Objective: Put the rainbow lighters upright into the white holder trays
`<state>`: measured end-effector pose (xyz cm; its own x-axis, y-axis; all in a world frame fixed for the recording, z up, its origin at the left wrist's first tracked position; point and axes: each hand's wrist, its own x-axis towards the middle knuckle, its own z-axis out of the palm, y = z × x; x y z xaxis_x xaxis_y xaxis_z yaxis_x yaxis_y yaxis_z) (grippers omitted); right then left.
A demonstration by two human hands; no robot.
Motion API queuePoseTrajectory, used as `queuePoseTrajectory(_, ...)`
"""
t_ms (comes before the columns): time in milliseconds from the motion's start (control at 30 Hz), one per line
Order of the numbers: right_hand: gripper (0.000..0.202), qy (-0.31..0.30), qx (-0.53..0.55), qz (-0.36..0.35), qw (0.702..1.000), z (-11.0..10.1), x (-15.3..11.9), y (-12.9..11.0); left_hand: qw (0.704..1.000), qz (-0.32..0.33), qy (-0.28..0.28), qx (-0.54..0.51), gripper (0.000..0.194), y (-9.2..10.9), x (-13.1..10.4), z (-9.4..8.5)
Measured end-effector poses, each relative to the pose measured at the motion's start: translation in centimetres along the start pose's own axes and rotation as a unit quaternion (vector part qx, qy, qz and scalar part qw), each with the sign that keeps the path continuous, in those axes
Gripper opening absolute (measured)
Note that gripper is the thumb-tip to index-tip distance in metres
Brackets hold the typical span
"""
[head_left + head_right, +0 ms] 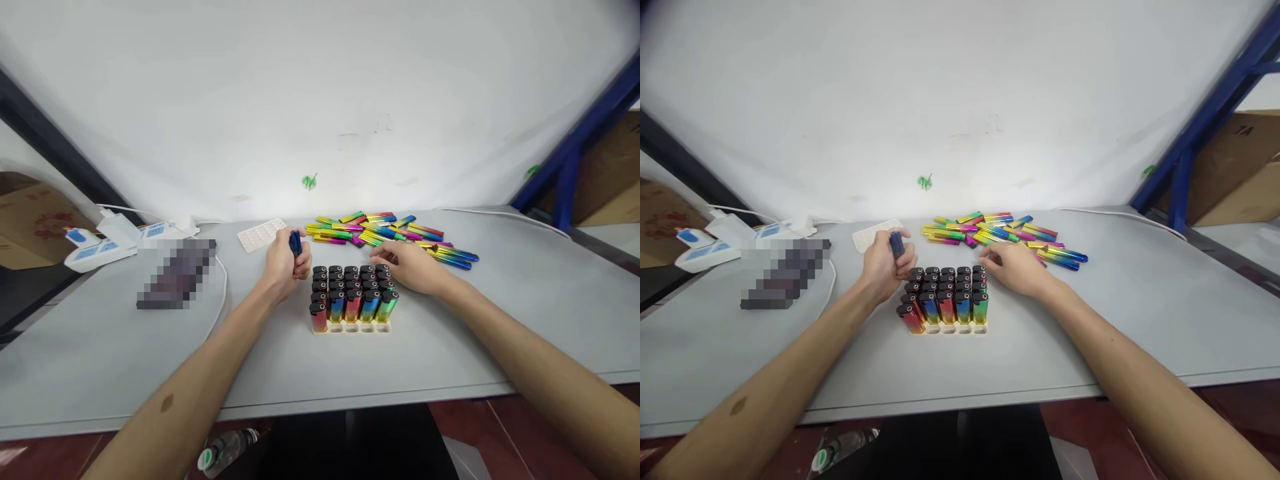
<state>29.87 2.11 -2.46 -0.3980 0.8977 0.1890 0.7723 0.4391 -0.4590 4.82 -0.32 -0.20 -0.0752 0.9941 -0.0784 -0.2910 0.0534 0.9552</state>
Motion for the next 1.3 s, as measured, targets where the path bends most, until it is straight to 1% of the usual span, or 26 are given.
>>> queuePoseTrajectory(67,0.025,-0.001,0.0,-0.002,1.0,0.0,0.0,0.0,1.0,0.006,-0.003,0.01,0.01,-0.2,0.0,-0.1)
queuePoseTrajectory(133,0.024,-0.004,0.002,0.001,1.0,-0.1,0.0,-0.1,0.999,0.026,-0.008,0.028,0.015,-0.5,0.1,-0.2)
queuePoseTrajectory(200,0.023,-0.006,0.003,0.002,1.0,-0.1,0.0,-0.1,0.997,0.063,-0.019,0.051,0.026,-0.7,0.2,-0.3)
queuePoseTrajectory(233,0.023,-0.006,0.001,0.002,1.0,0.0,0.0,-0.1,0.994,0.084,-0.024,0.065,0.027,-0.7,0.2,-0.4)
queuePoseTrajectory(267,0.023,-0.005,-0.001,0.002,1.0,0.0,0.0,-0.1,0.991,0.104,-0.026,0.081,0.025,-0.5,0.2,-0.4)
queuePoseTrajectory(333,0.024,-0.005,-0.005,0.0,1.0,0.0,0.0,0.0,0.982,0.135,-0.025,0.127,0.016,0.2,-0.1,-0.4)
queuePoseTrajectory(367,0.025,-0.005,-0.004,-0.001,1.0,0.1,0.1,0.0,0.977,0.145,-0.024,0.157,0.015,0.7,-0.3,-0.3)
queuePoseTrajectory(433,0.026,-0.004,-0.001,-0.005,1.0,0.1,0.1,0.1,0.96,0.162,-0.044,0.224,0.011,2.0,-1.1,-0.2)
queuePoseTrajectory(467,0.027,-0.003,0.0,-0.008,1.0,0.2,0.1,0.1,0.949,0.174,-0.058,0.257,0.007,2.8,-1.5,-0.2)
queuePoseTrajectory(533,0.027,0.0,0.0,-0.014,1.0,0.2,0.1,0.2,0.919,0.216,-0.086,0.32,0.013,4.2,-2.6,-0.2)
queuePoseTrajectory(600,0.027,0.004,-0.001,-0.016,1.0,0.3,0.0,0.3,0.898,0.272,-0.091,0.335,0.018,5.3,-3.8,-0.2)
queuePoseTrajectory(633,0.027,0.005,0.0,-0.017,1.0,0.3,0.0,0.3,0.889,0.285,-0.1,0.345,0.019,5.7,-4.5,-0.2)
queuePoseTrajectory(700,0.025,0.007,0.002,-0.018,1.0,0.3,0.0,0.3,0.866,0.318,-0.129,0.364,0.017,6.3,-5.7,-0.3)
queuePoseTrajectory(733,0.024,0.008,0.002,-0.019,1.0,0.3,0.0,0.3,0.849,0.33,-0.15,0.384,0.017,6.5,-6.4,-0.3)
queuePoseTrajectory(767,0.023,0.009,0.002,-0.02,1.0,0.3,0.0,0.3,0.828,0.343,-0.167,0.412,0.017,6.7,-7.0,-0.4)
queuePoseTrajectory(833,0.021,0.011,0.001,-0.023,1.0,0.3,0.1,0.3,0.776,0.339,-0.192,0.496,0.018,6.6,-8.1,-0.3)
queuePoseTrajectory(900,0.02,0.01,-0.001,-0.025,1.0,0.3,0.2,0.3,0.725,0.343,-0.199,0.563,0.017,6.3,-9.0,-0.3)
queuePoseTrajectory(933,0.019,0.009,-0.001,-0.025,1.0,0.3,0.2,0.3,0.703,0.346,-0.203,0.587,0.016,6.0,-9.3,-0.3)
queuePoseTrajectory(1000,0.019,0.005,-0.002,-0.022,1.0,0.4,0.3,0.3,0.669,0.359,-0.208,0.617,0.015,5.4,-9.7,-0.3)
queuePoseTrajectory(1100,0.019,0.007,-0.005,-0.019,1.0,0.4,0.3,0.3,0.638,0.373,-0.214,0.639,0.013,4.7,-9.8,-0.4)
queuePoseTrajectory(1300,0.019,0.011,0.0,-0.023,1.0,0.3,0.1,0.2,0.605,0.376,-0.226,0.665,0.006,4.1,-9.6,-0.1)
